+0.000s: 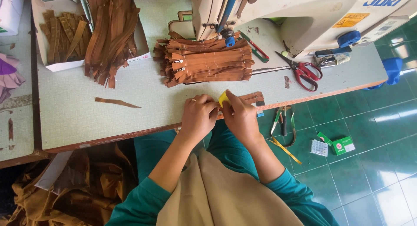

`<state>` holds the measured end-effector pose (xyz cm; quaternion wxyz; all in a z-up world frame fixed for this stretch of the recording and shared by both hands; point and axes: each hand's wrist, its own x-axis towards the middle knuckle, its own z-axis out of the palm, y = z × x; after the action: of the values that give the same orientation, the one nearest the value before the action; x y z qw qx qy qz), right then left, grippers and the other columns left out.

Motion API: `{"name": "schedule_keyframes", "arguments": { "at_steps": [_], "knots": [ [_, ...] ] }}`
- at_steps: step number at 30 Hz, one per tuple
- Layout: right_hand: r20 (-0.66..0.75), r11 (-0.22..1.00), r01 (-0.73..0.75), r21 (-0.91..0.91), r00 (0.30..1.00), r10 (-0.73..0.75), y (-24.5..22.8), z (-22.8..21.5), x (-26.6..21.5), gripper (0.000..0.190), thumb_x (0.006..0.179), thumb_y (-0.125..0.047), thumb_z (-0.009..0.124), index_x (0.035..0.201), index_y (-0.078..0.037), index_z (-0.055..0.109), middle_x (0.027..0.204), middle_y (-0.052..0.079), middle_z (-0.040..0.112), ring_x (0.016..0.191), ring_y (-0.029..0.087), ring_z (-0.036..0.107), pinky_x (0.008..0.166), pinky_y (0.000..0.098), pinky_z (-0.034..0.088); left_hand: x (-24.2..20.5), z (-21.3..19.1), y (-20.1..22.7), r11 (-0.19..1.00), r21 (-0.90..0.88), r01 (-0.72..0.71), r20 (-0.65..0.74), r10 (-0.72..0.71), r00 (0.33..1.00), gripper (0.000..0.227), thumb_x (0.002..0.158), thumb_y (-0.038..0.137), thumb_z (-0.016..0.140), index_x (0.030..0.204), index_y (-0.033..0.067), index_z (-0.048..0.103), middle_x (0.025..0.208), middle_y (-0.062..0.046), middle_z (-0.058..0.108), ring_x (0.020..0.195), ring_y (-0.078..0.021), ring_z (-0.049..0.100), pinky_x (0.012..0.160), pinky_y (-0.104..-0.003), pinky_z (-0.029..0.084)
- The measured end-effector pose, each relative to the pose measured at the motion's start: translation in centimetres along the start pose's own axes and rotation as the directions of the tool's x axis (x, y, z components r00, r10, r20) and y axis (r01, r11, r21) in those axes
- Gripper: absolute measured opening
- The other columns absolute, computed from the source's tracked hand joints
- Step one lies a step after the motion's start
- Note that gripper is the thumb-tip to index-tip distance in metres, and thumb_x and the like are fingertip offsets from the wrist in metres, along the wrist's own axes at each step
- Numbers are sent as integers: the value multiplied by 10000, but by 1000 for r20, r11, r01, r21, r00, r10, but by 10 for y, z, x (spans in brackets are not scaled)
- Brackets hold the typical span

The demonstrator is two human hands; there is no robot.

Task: Marking brown zippers with a yellow chalk marker using a guide on a sewing table.

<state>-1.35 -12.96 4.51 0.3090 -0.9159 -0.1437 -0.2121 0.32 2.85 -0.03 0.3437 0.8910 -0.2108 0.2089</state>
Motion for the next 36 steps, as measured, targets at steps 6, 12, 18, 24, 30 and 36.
{"name": "schedule_keyframes", "arguments": {
  "at_steps": [6,12,18,24,30,36],
  "knots": [
    [-101,999,52,17,994,-50,4,-11,-29,306,887,54,717,1191,81,730,754,217,708,582,340,729,476,385,615,-1,0,5,999,-2,42,-9,-42,999,107,852,179,723,882,189,825,860,-25,705,776,-227,718,794,-417,540],
    [-101,995,96,-28,990,-98,4,-3,-27,299,869,73,724,1168,91,730,721,205,696,535,302,713,429,376,606,-2,4,3,999,16,38,-32,-37,999,88,853,209,738,876,190,821,868,-16,709,789,-216,727,795,-410,548],
    [-68,982,133,-134,987,-143,-4,-2,-22,305,859,52,748,1164,66,743,756,205,710,567,309,724,463,369,608,-2,8,1,999,20,26,-71,-25,997,106,881,264,745,860,194,822,844,-17,711,739,-221,720,762,-403,541],
    [-7,986,99,-135,995,-101,-5,-16,-27,312,851,0,747,1163,2,757,748,149,722,573,272,727,443,341,590,-3,7,1,1000,23,15,-82,-13,997,94,871,252,746,844,195,815,844,0,705,743,-220,721,753,-397,538],
    [183,952,63,-299,983,-7,-23,-55,-4,418,869,-29,641,1262,-127,747,690,101,656,521,281,675,436,411,567,-1,4,0,999,40,-13,-66,15,998,84,857,224,741,852,194,819,845,-20,699,734,-219,719,739,-393,547],
    [442,833,132,-537,885,145,-6,-35,-1,382,888,-234,614,1250,-279,728,785,42,641,674,234,689,525,406,574,-3,10,-3,1000,22,7,-68,-5,998,77,836,213,735,845,203,811,840,-10,697,727,-224,721,737,-397,551]
  ]
}}
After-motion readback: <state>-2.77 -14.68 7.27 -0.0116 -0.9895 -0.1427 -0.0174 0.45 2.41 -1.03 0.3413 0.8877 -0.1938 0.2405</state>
